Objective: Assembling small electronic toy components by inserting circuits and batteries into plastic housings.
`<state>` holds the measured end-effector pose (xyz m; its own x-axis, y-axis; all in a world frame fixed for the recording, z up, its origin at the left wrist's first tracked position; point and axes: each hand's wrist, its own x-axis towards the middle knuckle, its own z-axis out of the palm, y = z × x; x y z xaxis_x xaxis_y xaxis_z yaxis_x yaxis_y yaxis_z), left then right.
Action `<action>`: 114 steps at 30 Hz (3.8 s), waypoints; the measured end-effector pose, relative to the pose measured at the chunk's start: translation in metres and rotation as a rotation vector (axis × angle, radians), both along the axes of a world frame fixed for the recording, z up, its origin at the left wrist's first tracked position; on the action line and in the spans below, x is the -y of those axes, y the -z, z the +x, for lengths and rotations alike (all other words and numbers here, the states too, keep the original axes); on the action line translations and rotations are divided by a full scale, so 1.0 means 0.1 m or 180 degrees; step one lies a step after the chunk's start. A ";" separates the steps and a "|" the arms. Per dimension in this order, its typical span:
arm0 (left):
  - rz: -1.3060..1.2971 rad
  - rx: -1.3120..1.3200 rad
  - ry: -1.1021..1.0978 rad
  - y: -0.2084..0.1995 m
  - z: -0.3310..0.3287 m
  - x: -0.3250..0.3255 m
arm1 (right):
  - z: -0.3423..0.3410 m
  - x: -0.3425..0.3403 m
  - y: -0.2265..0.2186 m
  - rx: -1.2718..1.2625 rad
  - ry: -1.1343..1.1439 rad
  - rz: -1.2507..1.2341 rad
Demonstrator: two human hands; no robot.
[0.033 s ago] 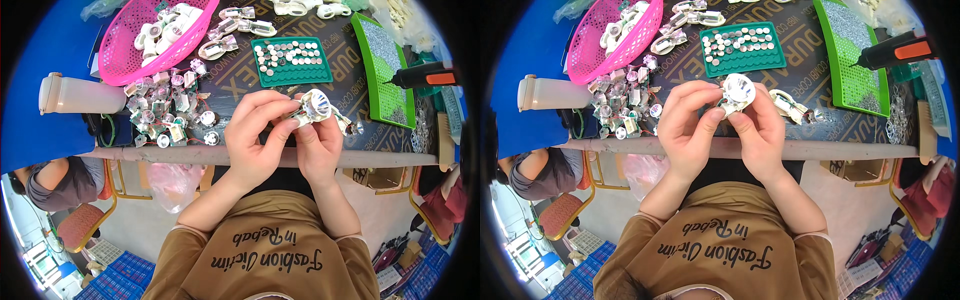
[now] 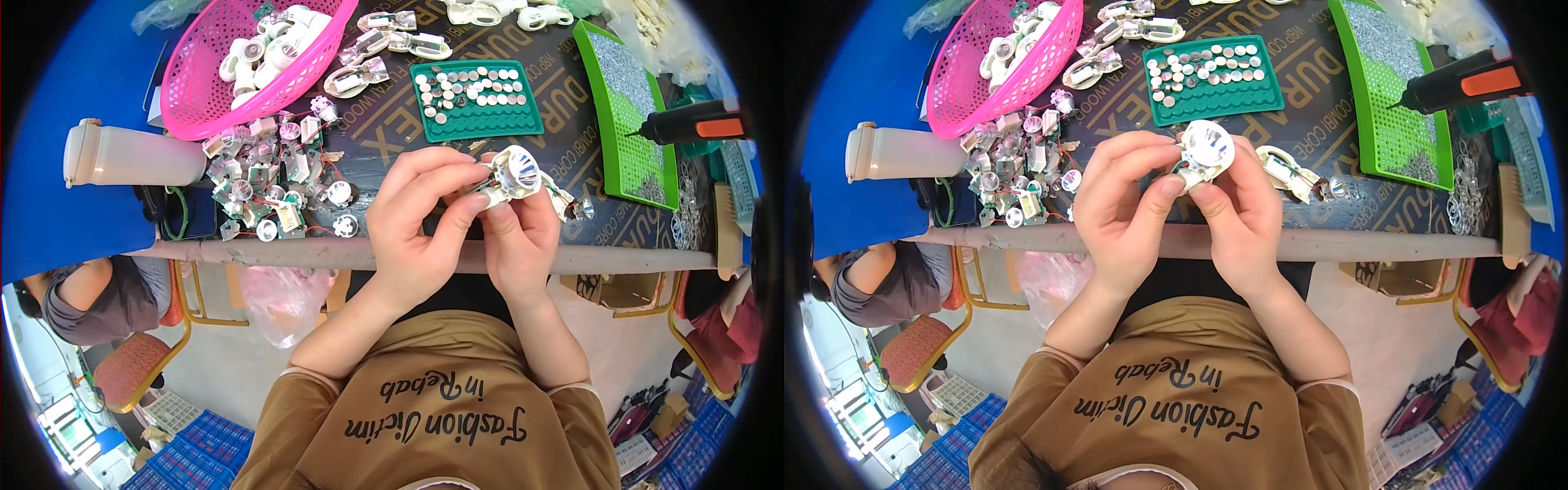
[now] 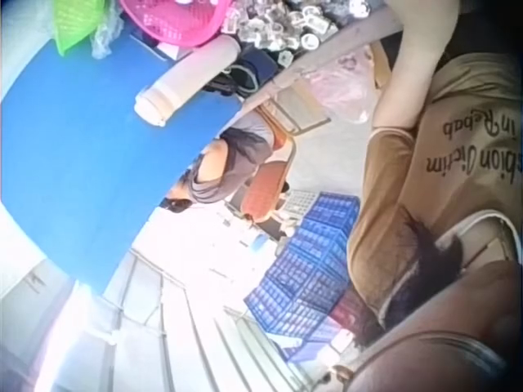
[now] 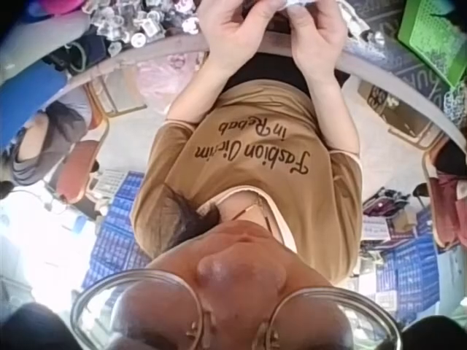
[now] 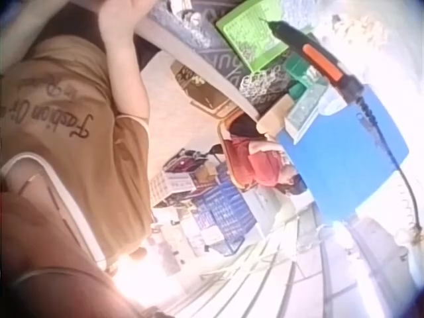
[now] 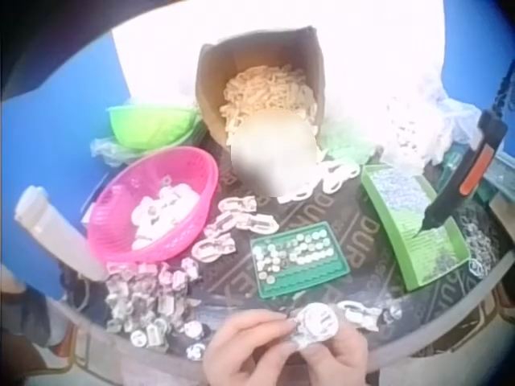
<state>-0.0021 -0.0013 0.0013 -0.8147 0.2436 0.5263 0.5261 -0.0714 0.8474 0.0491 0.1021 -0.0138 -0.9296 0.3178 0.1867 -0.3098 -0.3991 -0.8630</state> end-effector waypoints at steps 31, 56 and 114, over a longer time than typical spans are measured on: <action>0.0014 0.0006 -0.0145 0.09 0.00 -0.01 | 0.01 0.00 0.03 0.0232 -0.0061 0.0008; 0.0016 -0.0024 -0.0128 0.07 -0.01 -0.01 | 0.01 0.00 0.03 0.0294 0.0016 0.0061; 0.0081 0.2918 0.2093 -0.35 0.07 0.11 | 0.08 -0.68 -0.49 -0.0824 0.0738 0.3762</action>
<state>0.0046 -0.0127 0.0358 -0.6135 0.7656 -0.1935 -0.4400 -0.1280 0.8888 0.0574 0.1705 0.0347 -0.7665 -0.0190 0.6420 -0.4850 0.6725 -0.5591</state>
